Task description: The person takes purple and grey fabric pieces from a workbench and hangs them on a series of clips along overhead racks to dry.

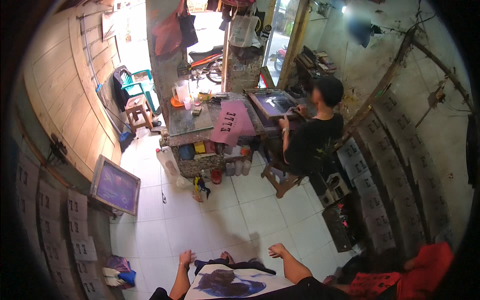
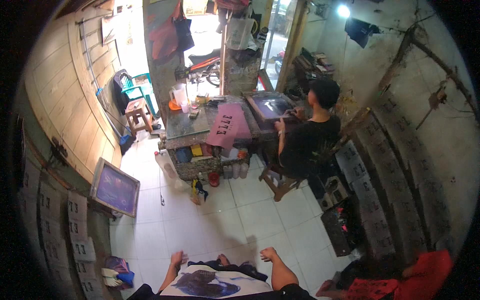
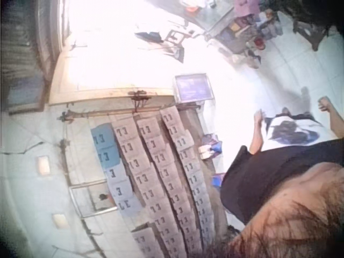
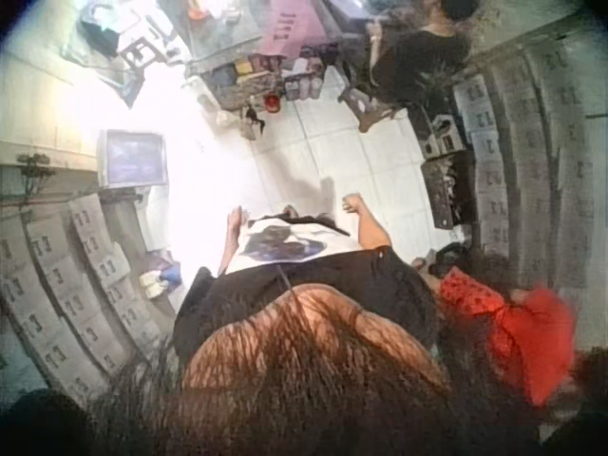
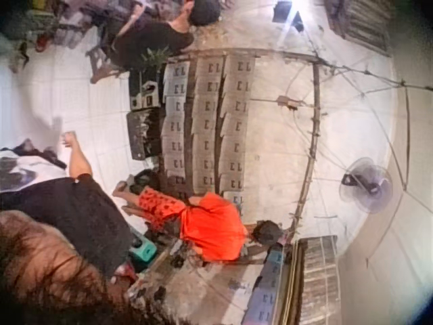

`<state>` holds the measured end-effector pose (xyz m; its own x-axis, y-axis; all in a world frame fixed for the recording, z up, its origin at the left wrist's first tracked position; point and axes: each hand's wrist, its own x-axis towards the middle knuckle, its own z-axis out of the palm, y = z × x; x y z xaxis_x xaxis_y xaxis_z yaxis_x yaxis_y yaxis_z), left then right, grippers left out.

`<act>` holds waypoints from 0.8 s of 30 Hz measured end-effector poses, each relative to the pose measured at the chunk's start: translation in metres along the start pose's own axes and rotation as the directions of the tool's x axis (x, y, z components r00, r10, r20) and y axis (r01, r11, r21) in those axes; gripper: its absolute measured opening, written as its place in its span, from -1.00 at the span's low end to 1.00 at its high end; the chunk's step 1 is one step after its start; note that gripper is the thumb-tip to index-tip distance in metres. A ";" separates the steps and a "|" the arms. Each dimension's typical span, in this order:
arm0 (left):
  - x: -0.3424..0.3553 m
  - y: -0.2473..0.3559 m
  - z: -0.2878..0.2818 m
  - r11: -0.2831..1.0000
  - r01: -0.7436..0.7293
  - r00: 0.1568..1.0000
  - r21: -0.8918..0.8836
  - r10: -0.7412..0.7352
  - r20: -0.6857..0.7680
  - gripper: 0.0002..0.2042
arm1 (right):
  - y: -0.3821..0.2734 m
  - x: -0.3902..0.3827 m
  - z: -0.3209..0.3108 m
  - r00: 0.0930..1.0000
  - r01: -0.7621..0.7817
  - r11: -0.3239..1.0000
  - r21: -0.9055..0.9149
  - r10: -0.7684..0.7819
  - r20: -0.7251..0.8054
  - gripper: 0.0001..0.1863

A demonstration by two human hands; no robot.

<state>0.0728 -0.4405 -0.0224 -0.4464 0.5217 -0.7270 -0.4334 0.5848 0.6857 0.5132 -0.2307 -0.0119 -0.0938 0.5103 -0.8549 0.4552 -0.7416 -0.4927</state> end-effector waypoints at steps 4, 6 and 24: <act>-0.008 0.202 0.031 0.969 -0.245 0.969 -0.041 0.245 0.007 -0.71 | -0.064 0.060 0.028 0.987 -0.135 0.991 0.018 0.133 0.085 -0.79; 0.008 0.255 0.038 0.941 -0.321 0.947 -0.104 0.318 -0.050 -0.71 | -0.113 0.108 0.029 0.989 -0.135 0.989 0.066 0.131 0.062 -0.79; 0.030 0.219 0.129 0.826 0.522 0.770 -0.211 -0.563 -0.300 -0.72 | -0.633 0.395 0.073 0.991 -0.047 0.926 0.373 0.090 -0.100 -0.35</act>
<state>0.0654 -0.2163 0.1017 -0.3345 -0.1141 -0.9354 -0.7564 0.6246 0.1943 0.1231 0.4086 -0.0500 0.0368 0.4824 -0.8752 0.0955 -0.8735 -0.4775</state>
